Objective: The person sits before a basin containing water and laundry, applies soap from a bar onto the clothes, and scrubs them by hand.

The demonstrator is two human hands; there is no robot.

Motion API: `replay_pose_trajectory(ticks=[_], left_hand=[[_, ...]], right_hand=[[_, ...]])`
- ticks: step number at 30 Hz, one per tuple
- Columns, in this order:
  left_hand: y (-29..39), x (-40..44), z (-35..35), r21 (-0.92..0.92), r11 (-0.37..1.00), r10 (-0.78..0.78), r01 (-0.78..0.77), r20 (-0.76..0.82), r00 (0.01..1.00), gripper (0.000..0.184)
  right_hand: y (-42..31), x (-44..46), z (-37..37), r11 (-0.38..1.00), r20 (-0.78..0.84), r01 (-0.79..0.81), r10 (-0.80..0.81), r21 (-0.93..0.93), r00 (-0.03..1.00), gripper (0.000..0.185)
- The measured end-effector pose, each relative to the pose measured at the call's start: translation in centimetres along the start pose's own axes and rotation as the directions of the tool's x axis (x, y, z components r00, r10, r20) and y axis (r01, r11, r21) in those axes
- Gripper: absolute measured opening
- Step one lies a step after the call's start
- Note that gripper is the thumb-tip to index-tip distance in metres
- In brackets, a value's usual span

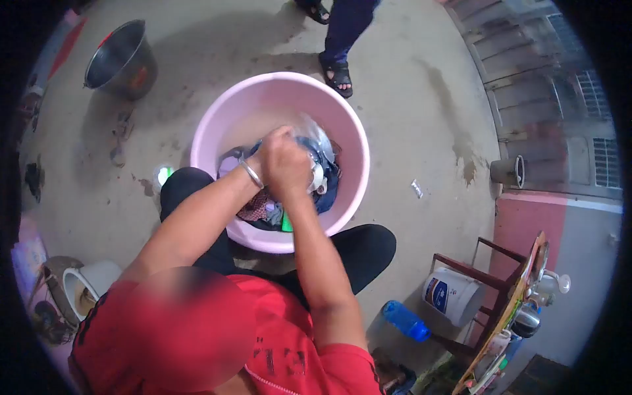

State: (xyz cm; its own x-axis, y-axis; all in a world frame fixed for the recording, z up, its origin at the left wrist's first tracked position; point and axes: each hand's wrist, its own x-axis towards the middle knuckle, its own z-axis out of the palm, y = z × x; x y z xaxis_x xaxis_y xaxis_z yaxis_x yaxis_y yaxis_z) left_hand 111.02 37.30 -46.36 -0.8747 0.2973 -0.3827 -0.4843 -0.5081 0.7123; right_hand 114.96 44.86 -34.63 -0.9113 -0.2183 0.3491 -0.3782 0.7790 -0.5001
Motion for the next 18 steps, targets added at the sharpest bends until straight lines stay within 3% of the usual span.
replay_pose_trajectory(ticks=[1,2,3,5,7,8,10,11,12,13,15,16,17,18], left_hand=[[0.7,-1.4,2.3,-0.563,0.813,-0.054,0.145,0.175,0.983,0.025],[1.9,-1.7,5.3,-0.327,0.944,-0.182,0.049,-0.391,0.902,0.022],[2.9,-3.3,6.0,-0.259,0.965,-0.122,0.044,-0.294,0.948,0.023],[2.6,-2.4,5.2,-0.294,0.955,-0.121,0.032,-0.29,0.949,0.025],[3.2,-2.5,2.5,-0.269,0.959,-0.08,0.086,0.033,0.996,0.027],[3.6,-2.3,2.8,-0.268,0.96,-0.072,0.078,0.031,0.997,0.027],[3.7,-2.7,4.2,-0.251,0.965,-0.118,0.076,-0.159,0.98,0.024],[4.0,-2.9,5.2,-0.232,0.969,-0.138,0.082,-0.237,0.962,0.022],[4.8,-3.4,5.4,-0.25,0.945,-0.259,0.211,-0.177,0.95,0.02],[5.2,-3.7,5.6,-0.235,0.949,-0.251,0.209,-0.166,0.953,0.02],[6.0,-4.1,5.4,-0.086,0.996,-0.02,0.005,-0.179,0.984,0.023],[7.3,-4.2,5.0,-0.123,0.979,-0.185,0.165,-0.179,0.966,0.03],[8.6,-5.2,5.3,-0.118,0.979,-0.185,0.166,-0.175,0.967,0.03],[10.0,-6.3,5.7,0.239,0.971,-0.016,0.019,-0.013,1.0,0.027]], right_hand=[[1.8,0.7,1.0,0.985,-0.054,-0.075,0.067,-0.157,0.996,0.027],[3.0,1.9,1.1,0.991,-0.134,-0.133,0.132,-0.002,0.982,0.029],[3.8,2.4,1.1,0.971,-0.204,-0.185,0.214,0.153,0.955,0.031],[2.9,2.0,1.3,0.985,-0.192,-0.151,0.166,0.088,0.967,0.032],[1.1,1.0,1.4,0.999,-0.135,-0.022,0.027,0.037,0.99,0.034],[0.1,0.6,1.1,0.995,-0.161,-0.01,0.027,0.102,0.987,0.036],[0.4,-0.1,0.8,0.986,-0.197,-0.027,0.06,0.167,0.979,0.037],[2.5,0.0,0.7,0.987,-0.175,-0.138,0.15,0.083,0.973,0.038],[4.8,0.5,0.3,0.974,-0.165,-0.227,0.224,0.001,0.96,0.038],[6.9,0.3,-0.2,0.939,-0.005,-0.341,0.342,0.034,0.94,0.042],[9.2,-0.7,-1.4,0.78,0.37,-0.487,0.35,0.394,0.86,0.039],[8.4,-1.3,-3.1,0.778,0.366,-0.487,0.352,0.397,0.861,0.039],[6.6,-1.7,-5.9,0.765,0.558,-0.538,0.289,0.354,0.778,0.034],[5.9,-1.8,-7.8,0.76,0.723,-0.577,0.213,0.3,0.657,0.031]])
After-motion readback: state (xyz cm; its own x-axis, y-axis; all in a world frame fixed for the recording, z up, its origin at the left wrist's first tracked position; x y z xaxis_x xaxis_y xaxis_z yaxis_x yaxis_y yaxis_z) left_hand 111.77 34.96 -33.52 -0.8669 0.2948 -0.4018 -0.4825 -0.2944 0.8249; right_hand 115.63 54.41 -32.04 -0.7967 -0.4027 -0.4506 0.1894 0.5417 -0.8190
